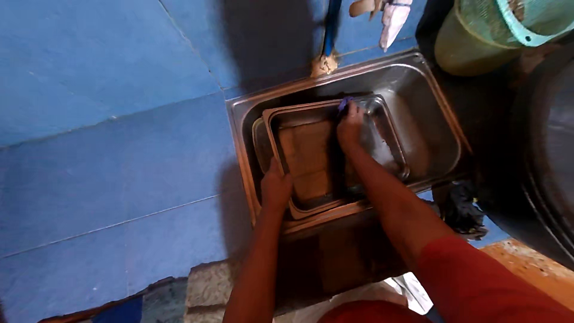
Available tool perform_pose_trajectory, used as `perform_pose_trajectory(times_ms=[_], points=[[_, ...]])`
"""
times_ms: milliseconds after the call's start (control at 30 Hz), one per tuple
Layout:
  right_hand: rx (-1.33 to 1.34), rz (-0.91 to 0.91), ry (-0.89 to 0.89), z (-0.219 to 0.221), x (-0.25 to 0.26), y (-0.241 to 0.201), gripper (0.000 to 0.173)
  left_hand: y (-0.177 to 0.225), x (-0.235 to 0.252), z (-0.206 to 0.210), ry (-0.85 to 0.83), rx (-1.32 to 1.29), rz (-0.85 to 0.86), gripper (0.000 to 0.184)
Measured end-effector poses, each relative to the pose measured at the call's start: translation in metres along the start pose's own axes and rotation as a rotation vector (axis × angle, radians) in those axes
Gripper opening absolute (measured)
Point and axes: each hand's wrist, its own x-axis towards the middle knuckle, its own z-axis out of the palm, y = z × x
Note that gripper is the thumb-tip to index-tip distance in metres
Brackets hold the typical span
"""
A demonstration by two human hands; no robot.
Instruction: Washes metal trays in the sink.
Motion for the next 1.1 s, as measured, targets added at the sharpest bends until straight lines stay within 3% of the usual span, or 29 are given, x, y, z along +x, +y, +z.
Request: perform_pose_trajectory(times_ms=[100, 167, 267, 367, 533, 733, 967, 1100], points=[[0.002, -0.261, -0.052, 0.018, -0.015, -0.01, 0.044, 0.0, 0.0, 0.0, 0.008, 0.023, 0.001, 0.062], [0.055, -0.295, -0.041, 0.022, -0.016, -0.008, 0.043, 0.0, -0.001, -0.001, 0.007, 0.027, 0.007, 0.062], [-0.002, -0.147, 0.03, 0.008, -0.001, 0.011, 0.045, 0.004, 0.0, -0.002, -0.006, 0.006, -0.028, 0.063], [-0.137, 0.125, -0.068, -0.023, 0.028, 0.033, 0.057, -0.003, -0.001, 0.0, 0.004, -0.031, -0.011, 0.064], [-0.466, 0.156, -0.206, -0.056, 0.052, 0.042, 0.075, -0.003, -0.001, 0.008, 0.045, -0.011, 0.032, 0.063], [-0.463, 0.246, -0.323, -0.1, 0.034, 0.049, 0.074, -0.001, 0.0, 0.011, 0.039, 0.025, 0.031, 0.063], [-0.595, 0.205, -0.578, -0.148, -0.022, 0.069, 0.065, 0.001, 0.002, 0.013, 0.044, 0.037, 0.003, 0.06], [-0.672, 0.324, -0.697, -0.167, -0.055, 0.065, 0.064, 0.003, 0.001, 0.012, 0.035, 0.027, 0.003, 0.062]])
